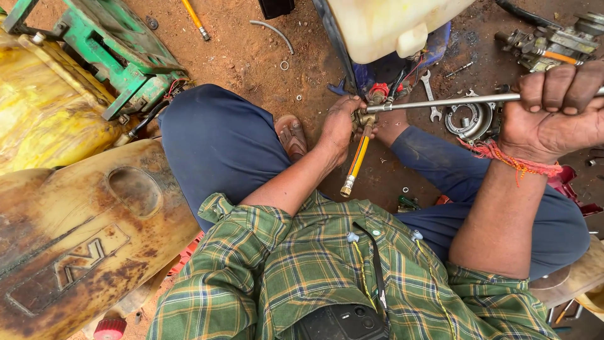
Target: The person sits on the ground repairing a knapsack sprayer. They disassemble the brass pump fittings by hand, manipulate small seals and parts, tighten components using a T-handle socket wrench, and reattach the pump assembly to the sprayer body.
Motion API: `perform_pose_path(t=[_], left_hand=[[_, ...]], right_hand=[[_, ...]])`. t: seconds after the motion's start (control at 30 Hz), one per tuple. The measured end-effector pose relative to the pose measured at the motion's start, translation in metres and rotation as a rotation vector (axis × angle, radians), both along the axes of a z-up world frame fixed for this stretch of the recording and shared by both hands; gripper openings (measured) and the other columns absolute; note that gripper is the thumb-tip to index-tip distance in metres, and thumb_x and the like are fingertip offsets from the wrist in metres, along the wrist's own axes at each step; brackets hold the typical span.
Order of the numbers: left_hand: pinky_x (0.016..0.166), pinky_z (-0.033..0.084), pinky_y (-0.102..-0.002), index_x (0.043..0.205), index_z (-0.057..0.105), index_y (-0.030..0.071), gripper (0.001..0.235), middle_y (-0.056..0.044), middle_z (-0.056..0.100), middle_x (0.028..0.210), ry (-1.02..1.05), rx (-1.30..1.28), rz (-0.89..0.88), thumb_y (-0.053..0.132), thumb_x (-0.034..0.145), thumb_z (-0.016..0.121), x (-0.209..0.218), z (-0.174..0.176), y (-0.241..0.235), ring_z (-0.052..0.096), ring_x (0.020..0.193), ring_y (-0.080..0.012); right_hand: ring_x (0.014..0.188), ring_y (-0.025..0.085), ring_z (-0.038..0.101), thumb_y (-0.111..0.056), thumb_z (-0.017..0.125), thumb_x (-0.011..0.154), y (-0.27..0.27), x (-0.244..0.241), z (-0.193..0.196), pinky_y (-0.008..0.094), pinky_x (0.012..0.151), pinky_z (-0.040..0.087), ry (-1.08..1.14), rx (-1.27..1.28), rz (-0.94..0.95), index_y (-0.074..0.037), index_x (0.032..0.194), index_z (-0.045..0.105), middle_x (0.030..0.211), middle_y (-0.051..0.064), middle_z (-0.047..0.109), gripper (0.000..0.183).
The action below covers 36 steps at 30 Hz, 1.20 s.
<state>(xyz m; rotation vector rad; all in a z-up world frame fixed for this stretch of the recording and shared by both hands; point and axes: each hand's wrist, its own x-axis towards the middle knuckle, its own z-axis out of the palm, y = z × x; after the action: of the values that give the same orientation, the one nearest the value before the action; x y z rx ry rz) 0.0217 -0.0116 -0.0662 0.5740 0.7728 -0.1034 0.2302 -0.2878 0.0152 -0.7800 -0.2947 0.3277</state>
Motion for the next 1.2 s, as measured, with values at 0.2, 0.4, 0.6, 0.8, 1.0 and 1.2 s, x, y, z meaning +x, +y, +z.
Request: perform_pose_path(t=[0.2,0.4,0.6,0.8,1.0,1.2], left_hand=[[0.048,0.057,-0.033,0.097,0.053,0.007,0.020,-0.016,0.067,0.075,-0.021,-0.007,-0.003,0.023,0.103,0.043,0.004,-0.004,-0.004,0.068,0.056,-0.0238],[0.049,0.057,-0.033,0.097,0.053,0.006,0.018,-0.014,0.066,0.077,-0.007,0.009,-0.001,0.021,0.102,0.044,0.002,-0.006,-0.004,0.069,0.058,-0.0244],[0.050,0.059,-0.034,0.097,0.053,0.003,0.022,-0.015,0.064,0.073,-0.020,-0.009,0.008,0.022,0.103,0.042,0.004,0.000,-0.002,0.067,0.055,-0.0249],[0.049,0.057,-0.034,0.099,0.051,0.003,0.023,-0.015,0.062,0.072,-0.009,-0.041,0.027,0.024,0.103,0.043,0.005,-0.004,-0.001,0.066,0.053,-0.0260],[0.053,0.061,-0.037,0.101,0.052,0.000,0.028,-0.016,0.063,0.077,0.009,-0.092,0.070,0.026,0.106,0.043,0.005,-0.012,-0.002,0.063,0.054,-0.0262],[0.054,0.061,-0.037,0.103,0.049,0.002,0.027,-0.016,0.062,0.076,-0.016,-0.100,0.060,0.027,0.105,0.040,0.005,-0.008,-0.001,0.066,0.058,-0.0274]], right_hand=[[0.042,0.005,0.019,-0.049,0.036,0.112,0.021,-0.013,0.017,0.020,0.042,0.021,-0.043,-0.015,0.040,-0.019,0.068,0.030,0.054,-0.006,0.023,0.054],[0.042,0.004,0.019,-0.050,0.033,0.114,-0.007,-0.004,-0.006,0.020,0.043,0.021,-0.128,-0.032,0.095,-0.020,0.069,0.044,0.054,-0.006,0.024,0.056],[0.041,0.006,0.019,-0.044,0.034,0.115,0.022,-0.023,0.020,0.023,0.042,0.022,-0.131,0.020,0.101,-0.021,0.106,0.065,0.055,-0.005,0.024,0.040],[0.067,0.014,0.049,-0.032,0.052,0.119,0.040,-0.041,0.053,0.032,0.067,0.045,-0.168,-0.216,0.029,-0.007,0.119,0.061,0.081,0.006,0.047,0.026],[0.107,0.027,0.075,-0.014,0.066,0.124,0.063,-0.057,0.068,0.041,0.096,0.061,-0.264,-0.561,0.065,0.003,0.132,0.056,0.119,0.024,0.071,0.021],[0.089,0.028,0.077,-0.016,0.068,0.114,0.072,-0.057,0.062,0.042,0.083,0.067,-0.236,-0.492,-0.171,0.000,0.120,0.062,0.104,0.015,0.072,0.018]])
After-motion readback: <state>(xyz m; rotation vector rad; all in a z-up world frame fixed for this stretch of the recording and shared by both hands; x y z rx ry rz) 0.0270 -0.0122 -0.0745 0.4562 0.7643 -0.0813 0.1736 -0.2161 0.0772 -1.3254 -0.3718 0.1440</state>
